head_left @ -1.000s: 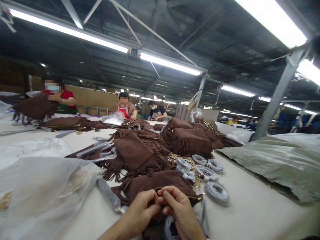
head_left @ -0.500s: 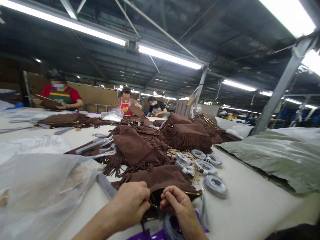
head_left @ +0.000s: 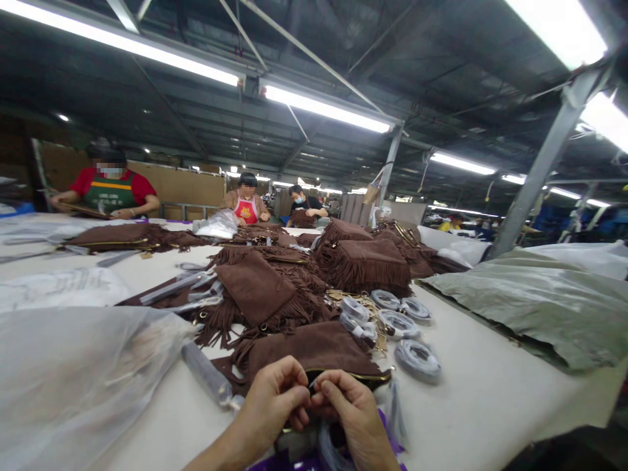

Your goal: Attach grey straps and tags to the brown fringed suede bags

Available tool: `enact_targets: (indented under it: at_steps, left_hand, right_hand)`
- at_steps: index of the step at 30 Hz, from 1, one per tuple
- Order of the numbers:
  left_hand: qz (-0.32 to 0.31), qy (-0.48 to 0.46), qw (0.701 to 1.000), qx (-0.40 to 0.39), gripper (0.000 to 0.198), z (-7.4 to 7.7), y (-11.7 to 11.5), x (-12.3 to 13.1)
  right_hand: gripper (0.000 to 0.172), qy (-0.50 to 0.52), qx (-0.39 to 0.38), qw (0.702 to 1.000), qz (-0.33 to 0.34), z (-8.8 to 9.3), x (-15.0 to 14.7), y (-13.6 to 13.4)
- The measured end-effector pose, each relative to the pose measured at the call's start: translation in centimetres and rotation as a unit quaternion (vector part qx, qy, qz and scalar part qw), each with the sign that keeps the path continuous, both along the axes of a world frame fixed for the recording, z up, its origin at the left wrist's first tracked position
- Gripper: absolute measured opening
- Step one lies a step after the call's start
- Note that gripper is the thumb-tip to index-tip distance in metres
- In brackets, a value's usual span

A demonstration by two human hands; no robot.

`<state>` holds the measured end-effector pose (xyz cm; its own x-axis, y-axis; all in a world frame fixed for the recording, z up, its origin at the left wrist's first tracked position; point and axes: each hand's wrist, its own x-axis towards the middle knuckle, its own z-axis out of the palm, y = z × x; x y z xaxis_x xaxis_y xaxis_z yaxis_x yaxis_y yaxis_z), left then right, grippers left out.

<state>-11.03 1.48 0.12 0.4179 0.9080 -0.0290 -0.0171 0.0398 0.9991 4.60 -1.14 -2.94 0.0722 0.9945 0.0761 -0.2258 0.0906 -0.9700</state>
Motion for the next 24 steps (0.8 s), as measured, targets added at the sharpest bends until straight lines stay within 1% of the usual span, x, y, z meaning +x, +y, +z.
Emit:
enact_targets:
  at_steps: [3, 5, 8, 10, 17, 24]
  left_hand:
    - [0.008, 0.044, 0.998, 0.033, 0.022, -0.15, -0.11, 0.00]
    - [0.014, 0.090, 0.993, 0.080, 0.021, -0.21, -0.25, -0.01]
    - [0.042, 0.144, 0.973, 0.173, 0.018, -0.26, -0.45, 0.03]
    - [0.051, 0.161, 0.965, 0.200, 0.016, -0.32, -0.49, 0.08]
    - [0.039, 0.160, 0.966, 0.200, 0.017, -0.73, -0.36, 0.06]
    - [0.049, 0.171, 0.962, 0.206, 0.017, -1.02, -0.28, 0.24]
  right_hand:
    - [0.043, 0.000, 0.005, 1.000, 0.004, -0.02, -0.03, -0.03]
    - [0.042, 0.002, 0.008, 1.000, 0.007, -0.07, 0.01, -0.04]
    - [0.042, -0.001, 0.009, 1.000, 0.011, -0.14, 0.05, -0.11]
    - [0.042, -0.009, 0.009, 1.000, 0.014, -0.12, 0.02, -0.18]
    - [0.039, -0.023, 0.016, 0.999, 0.024, 0.13, -0.06, -0.33]
    - [0.036, -0.057, 0.029, 0.997, 0.032, -0.59, 0.23, -0.19]
